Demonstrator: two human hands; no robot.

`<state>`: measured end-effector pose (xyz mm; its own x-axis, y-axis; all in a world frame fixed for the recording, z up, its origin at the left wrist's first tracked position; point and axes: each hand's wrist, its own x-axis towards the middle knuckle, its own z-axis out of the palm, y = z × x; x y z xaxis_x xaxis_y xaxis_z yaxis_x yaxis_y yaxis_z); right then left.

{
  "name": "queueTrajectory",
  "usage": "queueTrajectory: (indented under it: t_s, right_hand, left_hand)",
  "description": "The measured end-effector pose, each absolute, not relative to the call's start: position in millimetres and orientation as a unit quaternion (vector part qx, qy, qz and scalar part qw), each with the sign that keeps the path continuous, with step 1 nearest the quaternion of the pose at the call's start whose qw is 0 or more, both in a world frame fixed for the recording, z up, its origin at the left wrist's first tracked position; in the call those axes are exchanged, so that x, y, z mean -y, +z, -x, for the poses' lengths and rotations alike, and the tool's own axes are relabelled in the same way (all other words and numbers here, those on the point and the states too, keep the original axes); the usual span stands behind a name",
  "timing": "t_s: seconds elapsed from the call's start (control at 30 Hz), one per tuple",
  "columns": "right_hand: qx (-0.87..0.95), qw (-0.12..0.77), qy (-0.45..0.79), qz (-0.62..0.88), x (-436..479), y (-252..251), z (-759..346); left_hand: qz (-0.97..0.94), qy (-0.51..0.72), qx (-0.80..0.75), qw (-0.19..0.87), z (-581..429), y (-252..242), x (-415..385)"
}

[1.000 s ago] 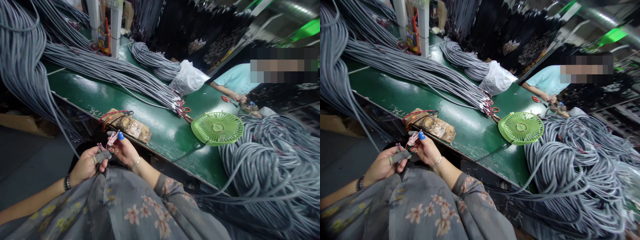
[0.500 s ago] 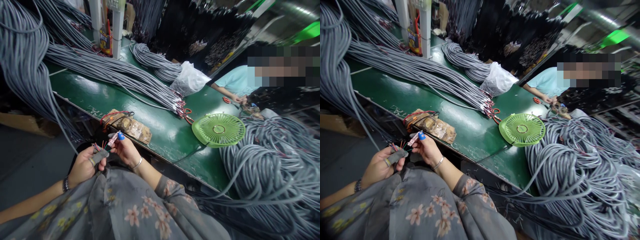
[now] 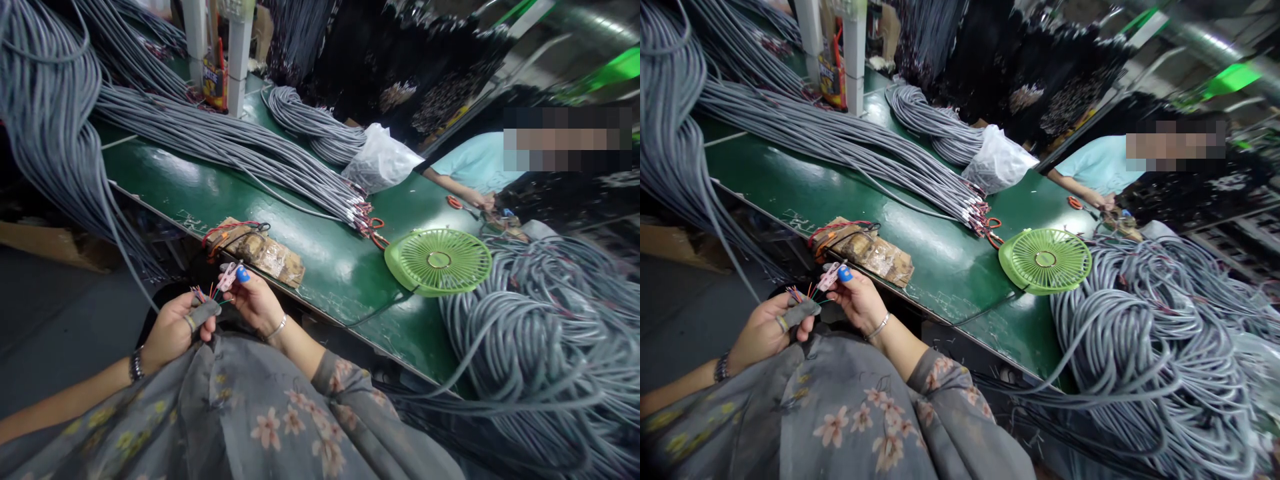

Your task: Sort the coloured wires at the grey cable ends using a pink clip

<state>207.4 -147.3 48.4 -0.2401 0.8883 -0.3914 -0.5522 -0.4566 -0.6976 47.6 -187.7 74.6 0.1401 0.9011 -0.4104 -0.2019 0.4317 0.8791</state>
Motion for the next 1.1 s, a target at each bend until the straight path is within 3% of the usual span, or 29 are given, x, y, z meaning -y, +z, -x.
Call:
queueTrajectory:
  t_s: [0.43, 0.67, 0.97, 1.1]
  right_hand:
    - [0.2, 0.43, 0.792, 0.385, 147, 52, -207]
    - [0.228, 0.453, 0.768, 0.39, 148, 50, -207]
    - [0.351, 0.54, 0.588, 0.489, 151, 38, -206]
    - [0.313, 0.501, 0.668, 0.452, 150, 37, -203]
  left_hand:
    - [-0.313, 0.418, -0.521, 0.675, -45, 82, 192]
    - [-0.309, 0.446, -0.527, 0.655, -43, 77, 194]
    - [-0.342, 0.459, -0.524, 0.63, -45, 69, 189]
    - [-0.381, 0.452, -0.529, 0.609, -44, 64, 189]
